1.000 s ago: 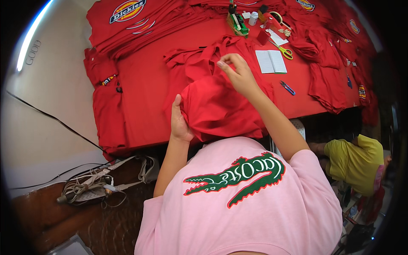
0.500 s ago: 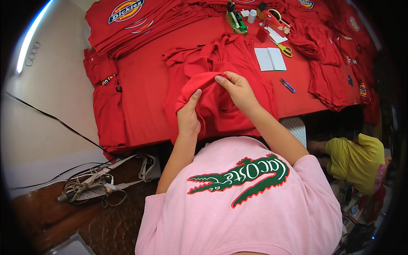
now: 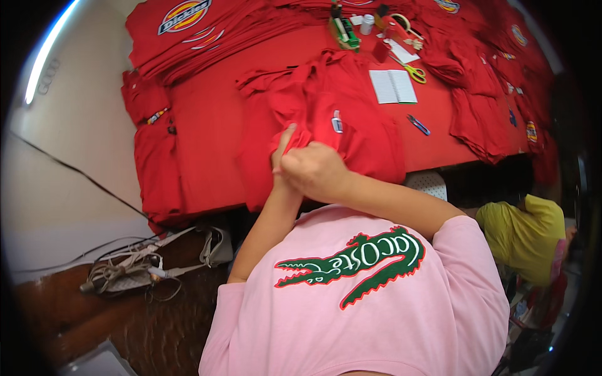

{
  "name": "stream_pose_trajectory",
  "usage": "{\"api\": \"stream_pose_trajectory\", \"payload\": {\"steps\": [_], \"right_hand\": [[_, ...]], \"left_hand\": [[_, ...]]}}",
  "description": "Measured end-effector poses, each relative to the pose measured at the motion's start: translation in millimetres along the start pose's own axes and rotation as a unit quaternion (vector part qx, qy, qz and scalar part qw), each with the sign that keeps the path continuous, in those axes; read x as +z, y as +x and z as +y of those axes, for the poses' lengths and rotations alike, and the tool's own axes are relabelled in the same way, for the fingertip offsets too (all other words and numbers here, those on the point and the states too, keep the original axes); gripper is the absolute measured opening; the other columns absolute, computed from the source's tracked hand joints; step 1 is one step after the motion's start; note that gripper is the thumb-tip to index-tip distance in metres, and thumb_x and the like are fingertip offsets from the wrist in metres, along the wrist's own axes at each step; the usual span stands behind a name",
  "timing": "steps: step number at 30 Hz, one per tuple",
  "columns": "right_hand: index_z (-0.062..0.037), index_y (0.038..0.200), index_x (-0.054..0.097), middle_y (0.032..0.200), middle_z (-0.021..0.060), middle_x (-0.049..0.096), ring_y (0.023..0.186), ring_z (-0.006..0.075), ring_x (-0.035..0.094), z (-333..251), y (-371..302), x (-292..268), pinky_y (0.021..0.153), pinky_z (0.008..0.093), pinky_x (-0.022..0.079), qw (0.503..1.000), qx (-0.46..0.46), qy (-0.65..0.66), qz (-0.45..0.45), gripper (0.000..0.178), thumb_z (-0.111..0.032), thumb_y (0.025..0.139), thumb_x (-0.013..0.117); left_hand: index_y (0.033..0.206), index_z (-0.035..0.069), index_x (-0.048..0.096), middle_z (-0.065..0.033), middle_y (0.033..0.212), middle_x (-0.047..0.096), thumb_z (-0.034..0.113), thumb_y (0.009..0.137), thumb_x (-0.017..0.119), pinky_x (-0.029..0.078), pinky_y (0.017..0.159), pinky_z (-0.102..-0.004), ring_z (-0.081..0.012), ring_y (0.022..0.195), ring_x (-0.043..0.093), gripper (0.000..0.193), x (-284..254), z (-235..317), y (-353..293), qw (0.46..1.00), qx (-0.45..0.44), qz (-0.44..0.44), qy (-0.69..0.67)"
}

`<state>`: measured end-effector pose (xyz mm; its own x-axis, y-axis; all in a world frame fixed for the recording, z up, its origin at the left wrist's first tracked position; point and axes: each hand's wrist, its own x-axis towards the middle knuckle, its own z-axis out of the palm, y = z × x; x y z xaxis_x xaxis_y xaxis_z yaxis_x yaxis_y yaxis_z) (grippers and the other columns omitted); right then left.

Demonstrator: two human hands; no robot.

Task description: The person processes several red garments by trimming excess threads with snips, spreading them flat on a table, and folding them into a stack.

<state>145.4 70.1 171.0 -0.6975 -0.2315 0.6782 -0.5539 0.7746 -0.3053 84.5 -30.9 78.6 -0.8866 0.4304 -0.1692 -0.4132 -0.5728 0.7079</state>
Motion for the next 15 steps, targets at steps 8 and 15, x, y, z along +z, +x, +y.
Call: {"api": "stream_pose_trajectory", "payload": {"steps": [8,15], "right_hand": [[-0.0098,0.08,0.058,0.067,0.0099,0.062,0.059,0.0304,0.065,28.0,-22.7,12.5,0.052,0.0443,0.051,0.989,0.143,-0.022,0.01,0.023,-0.026,0.096,0.061],[-0.0091,0.077,0.054,0.065,0.0098,0.056,0.056,0.0313,0.06,54.0,-30.2,28.7,0.051,0.0428,0.047,0.975,0.217,-0.043,0.016,0.025,-0.024,0.091,0.069]], "left_hand": [[0.106,0.006,0.068,-0.0068,0.099,0.072,0.029,0.095,0.068,0.058,0.083,-0.0358,-0.0215,0.087,0.071,0.025,39.0,38.0,-8.9,0.986,-0.101,0.13,-0.028],[0.122,0.006,0.065,-0.0091,0.119,0.07,0.025,0.104,0.053,0.053,0.099,-0.0361,-0.0185,0.11,0.067,0.029,18.6,3.9,-17.1,0.982,-0.141,0.107,-0.062]]}}
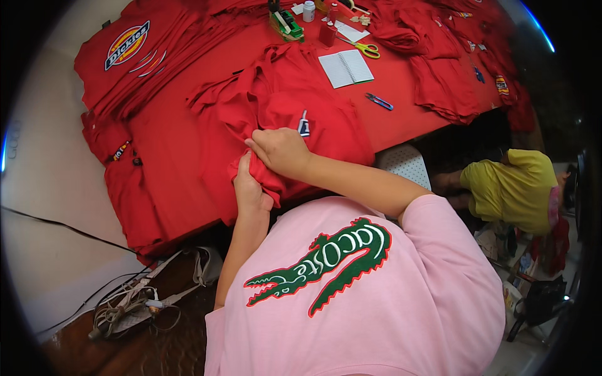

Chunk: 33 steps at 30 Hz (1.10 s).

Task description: The person processes several red garments by trimming excess threads with snips, spreading them flat on a table, and folding them into a stack.

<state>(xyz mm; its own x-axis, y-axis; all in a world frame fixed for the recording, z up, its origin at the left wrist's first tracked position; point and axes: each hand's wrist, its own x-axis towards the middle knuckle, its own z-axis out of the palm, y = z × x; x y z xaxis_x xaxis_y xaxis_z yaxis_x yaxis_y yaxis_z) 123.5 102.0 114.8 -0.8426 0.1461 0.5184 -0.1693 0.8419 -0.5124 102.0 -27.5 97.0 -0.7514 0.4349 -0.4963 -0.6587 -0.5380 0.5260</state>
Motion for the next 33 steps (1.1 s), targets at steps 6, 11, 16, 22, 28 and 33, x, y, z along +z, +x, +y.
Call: {"api": "stream_pose_trajectory", "payload": {"steps": [6,11,16,22,28,33], "right_hand": [[-0.0082,0.076,0.053,0.065,0.0086,0.056,0.058,0.0296,0.06,-13.6,-8.2,-3.9,0.053,0.0419,0.047,0.997,-0.068,0.021,-0.032,0.024,-0.02,0.092,0.067],[-0.0094,0.075,0.057,0.067,0.0091,0.062,0.06,0.0295,0.066,-37.2,-9.3,-18.2,0.052,0.0431,0.051,0.989,-0.128,0.063,-0.038,0.027,-0.027,0.094,0.066],[-0.0071,0.086,0.066,0.072,0.0123,0.062,0.067,0.03,0.063,2.8,4.2,0.4,0.063,0.0393,0.05,0.991,0.052,0.093,-0.08,0.021,-0.025,0.097,0.064],[0.0033,0.105,0.073,0.094,-0.0066,0.066,0.093,0.0013,0.055,28.5,36.4,-32.6,0.088,0.0203,0.045,0.833,0.229,0.471,-0.176,0.032,-0.026,0.106,0.06],[0.0025,0.103,0.073,0.098,-0.0065,0.069,0.092,0.0019,0.057,34.1,32.3,-28.1,0.086,0.0224,0.047,0.81,0.26,0.495,-0.179,0.032,-0.027,0.105,0.061],[-0.0034,0.089,0.066,0.08,0.002,0.063,0.073,0.0163,0.062,-0.1,27.2,-30.3,0.067,0.035,0.05,0.984,0.031,0.15,-0.087,0.017,-0.019,0.096,0.066]], "left_hand": [[0.106,0.007,0.069,-0.0077,0.1,0.072,0.028,0.097,0.064,0.057,0.084,-0.0342,-0.0184,0.091,0.071,0.024,-30.6,14.7,12.3,0.997,-0.05,-0.061,0.002],[0.102,0.006,0.07,-0.0097,0.099,0.074,0.029,0.096,0.063,0.057,0.087,-0.0363,-0.0209,0.096,0.071,0.024,-0.8,25.9,-0.3,0.997,-0.059,0.041,0.038],[0.126,-0.001,0.061,-0.0161,0.121,0.07,0.036,0.103,0.058,0.056,0.099,-0.0399,-0.0251,0.109,0.07,0.044,-2.8,38.3,-3.7,0.999,0.009,-0.038,-0.024],[0.144,-0.002,0.049,-0.0179,0.144,0.056,0.056,0.104,0.048,0.048,0.111,-0.0453,-0.0293,0.131,0.058,0.07,10.7,55.0,-28.1,0.994,0.03,-0.103,0.037],[0.139,0.0,0.054,-0.0155,0.139,0.061,0.042,0.102,0.061,0.049,0.11,-0.0425,-0.0272,0.124,0.063,0.056,9.4,51.9,-29.4,0.995,0.049,-0.079,0.044],[0.127,0.001,0.065,-0.0114,0.119,0.07,0.027,0.102,0.064,0.058,0.093,-0.0373,-0.0203,0.105,0.07,0.036,12.0,34.0,-8.8,0.998,0.058,0.002,0.035]]}}
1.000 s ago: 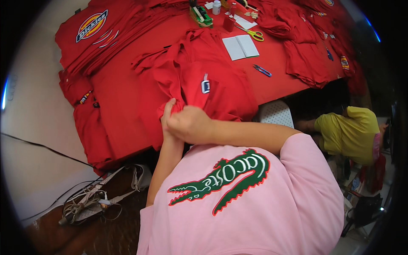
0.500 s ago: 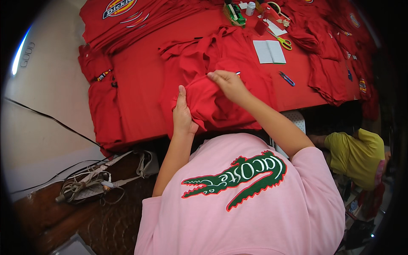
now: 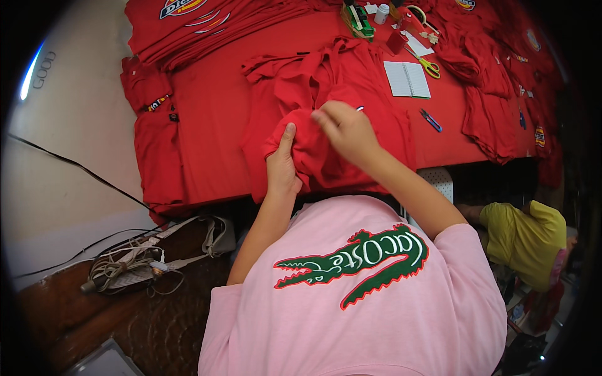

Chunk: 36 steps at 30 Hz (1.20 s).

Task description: The person processes several red garments by trimming excess threads with snips, spreading them flat on a table, and folding them into a stack.

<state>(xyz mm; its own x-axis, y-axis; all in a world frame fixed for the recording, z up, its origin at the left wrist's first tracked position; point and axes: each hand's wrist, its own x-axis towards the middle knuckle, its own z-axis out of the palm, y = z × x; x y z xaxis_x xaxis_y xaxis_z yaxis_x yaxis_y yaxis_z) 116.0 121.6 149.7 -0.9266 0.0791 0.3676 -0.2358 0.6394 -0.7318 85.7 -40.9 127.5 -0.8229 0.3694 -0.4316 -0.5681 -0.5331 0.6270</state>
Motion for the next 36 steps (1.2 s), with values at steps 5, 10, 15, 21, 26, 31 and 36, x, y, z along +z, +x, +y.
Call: {"api": "stream_pose_trajectory", "payload": {"steps": [5,10,15,21,26,31,36], "right_hand": [[-0.0088,0.079,0.056,0.072,0.0093,0.053,0.06,0.0277,0.059,-30.1,-14.0,34.3,0.053,0.0403,0.048,0.958,-0.272,-0.091,-0.002,0.017,-0.015,0.079,0.071],[-0.0058,0.08,0.053,0.07,0.0119,0.053,0.058,0.0336,0.057,-17.2,-2.3,26.5,0.05,0.042,0.047,0.985,-0.141,-0.081,0.064,0.021,-0.015,0.089,0.07],[-0.0074,0.077,0.051,0.069,0.011,0.051,0.056,0.0311,0.057,-6.4,-3.6,29.5,0.05,0.0425,0.047,0.97,-0.213,-0.111,0.046,0.024,-0.016,0.088,0.071],[-0.0056,0.078,0.054,0.074,0.0121,0.057,0.06,0.0336,0.059,-56.1,-25.3,24.4,0.052,0.0436,0.048,0.968,-0.228,-0.076,-0.078,0.022,-0.016,0.09,0.069],[-0.0078,0.086,0.061,0.078,0.0101,0.061,0.064,0.0263,0.065,9.9,7.4,24.3,0.055,0.04,0.053,0.973,-0.157,-0.163,0.038,0.013,-0.016,0.079,0.069],[-0.0067,0.084,0.057,0.077,0.0121,0.059,0.064,0.0316,0.062,-27.3,-15.7,26.9,0.054,0.0434,0.051,0.975,-0.2,-0.096,0.001,0.014,-0.014,0.082,0.069],[-0.007,0.08,0.055,0.074,0.0129,0.057,0.063,0.0323,0.062,-28.1,-18.2,29.9,0.054,0.0431,0.05,0.978,-0.167,-0.129,-0.001,0.015,-0.012,0.083,0.068]], "left_hand": [[0.128,0.008,0.064,-0.0025,0.105,0.069,0.028,0.103,0.059,0.056,0.082,-0.0333,-0.0152,0.093,0.068,0.032,-47.1,-50.3,38.5,0.998,0.01,-0.059,0.02],[0.101,0.01,0.069,-0.0025,0.086,0.067,0.033,0.099,0.063,0.056,0.073,-0.0345,-0.0164,0.079,0.068,0.024,9.6,2.9,16.3,0.995,-0.097,0.011,-0.013],[0.104,0.006,0.069,-0.0051,0.091,0.069,0.031,0.1,0.061,0.056,0.074,-0.0325,-0.016,0.081,0.069,0.027,11.4,-2.6,21.2,0.994,-0.081,0.075,0.0],[0.109,0.004,0.065,-0.0089,0.109,0.07,0.024,0.102,0.057,0.057,0.083,-0.0315,-0.0171,0.095,0.07,0.023,-5.3,-18.5,11.3,0.973,0.079,0.0,0.218],[0.108,0.004,0.066,-0.009,0.105,0.071,0.029,0.101,0.058,0.056,0.082,-0.032,-0.0164,0.094,0.07,0.027,-14.4,-20.7,29.6,0.982,-0.097,-0.123,-0.106],[0.103,0.006,0.067,-0.0063,0.098,0.071,0.036,0.099,0.06,0.057,0.079,-0.0342,-0.0177,0.09,0.07,0.03,8.8,-9.2,7.3,0.994,-0.078,0.049,0.062],[0.098,0.009,0.068,-0.0039,0.091,0.07,0.036,0.099,0.061,0.056,0.077,-0.0353,-0.017,0.086,0.069,0.029,-5.6,-12.8,7.6,0.99,-0.124,-0.046,-0.045]]}}
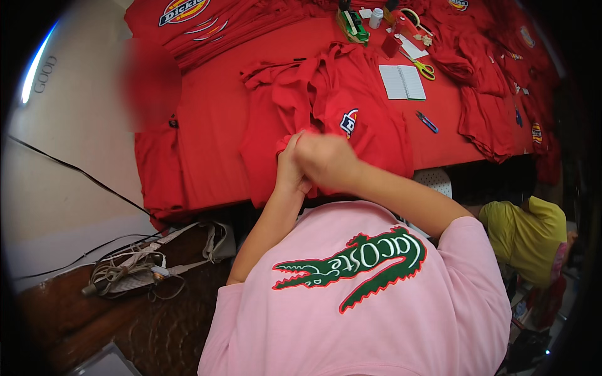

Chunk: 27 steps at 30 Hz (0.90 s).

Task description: The person processes several red garments by trimming excess threads with snips, spreading them flat on a table, and folding them into a stack.

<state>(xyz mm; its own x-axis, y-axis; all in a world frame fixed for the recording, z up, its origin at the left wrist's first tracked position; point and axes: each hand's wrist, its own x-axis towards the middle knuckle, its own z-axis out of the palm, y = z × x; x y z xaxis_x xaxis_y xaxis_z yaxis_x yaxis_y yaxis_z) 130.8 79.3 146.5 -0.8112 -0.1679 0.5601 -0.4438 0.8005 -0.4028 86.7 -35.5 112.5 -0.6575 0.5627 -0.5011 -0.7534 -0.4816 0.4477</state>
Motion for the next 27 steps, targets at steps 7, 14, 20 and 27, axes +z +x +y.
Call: {"api": "stream_pose_trajectory", "payload": {"steps": [7,14,20,27], "right_hand": [[-0.0022,0.094,0.063,0.087,0.0084,0.064,0.081,0.0283,0.063,85.5,5.1,-20.6,0.069,0.0398,0.05,0.984,0.17,-0.032,0.03,0.024,-0.026,0.097,0.067],[-0.0024,0.097,0.064,0.088,0.0094,0.066,0.076,0.021,0.064,43.1,-20.7,-73.4,0.071,0.0323,0.05,0.942,0.263,0.181,0.1,0.02,-0.019,0.091,0.074],[-0.0065,0.076,0.065,0.069,0.0074,0.065,0.064,0.0262,0.065,-10.6,-52.2,-56.2,0.061,0.0364,0.048,0.99,0.045,0.12,-0.058,0.034,-0.034,0.076,0.084],[-0.0015,0.069,0.068,0.066,0.0177,0.066,0.063,0.034,0.068,-12.8,-58.7,-53.5,0.061,0.0464,0.053,0.972,0.129,-0.068,-0.183,0.038,-0.039,0.075,0.073]], "left_hand": [[0.131,-0.001,0.06,-0.0138,0.132,0.066,0.036,0.108,0.047,0.049,0.108,-0.0398,-0.0239,0.121,0.064,0.046,-3.4,21.6,-13.7,0.996,0.038,-0.082,-0.001],[0.152,-0.001,0.039,-0.0171,0.153,0.048,0.061,0.105,0.036,0.04,0.117,-0.046,-0.0324,0.139,0.05,0.078,-3.8,46.0,-40.9,0.984,0.041,-0.161,-0.058],[0.15,-0.002,0.04,-0.0167,0.151,0.05,0.061,0.105,0.037,0.041,0.116,-0.0465,-0.0317,0.138,0.051,0.077,4.1,30.8,-43.7,0.98,0.054,-0.178,-0.066],[0.148,-0.003,0.042,-0.0147,0.147,0.054,0.056,0.106,0.041,0.044,0.113,-0.0444,-0.0281,0.134,0.054,0.071,50.8,-4.4,-57.0,0.973,0.12,-0.195,-0.039]]}}
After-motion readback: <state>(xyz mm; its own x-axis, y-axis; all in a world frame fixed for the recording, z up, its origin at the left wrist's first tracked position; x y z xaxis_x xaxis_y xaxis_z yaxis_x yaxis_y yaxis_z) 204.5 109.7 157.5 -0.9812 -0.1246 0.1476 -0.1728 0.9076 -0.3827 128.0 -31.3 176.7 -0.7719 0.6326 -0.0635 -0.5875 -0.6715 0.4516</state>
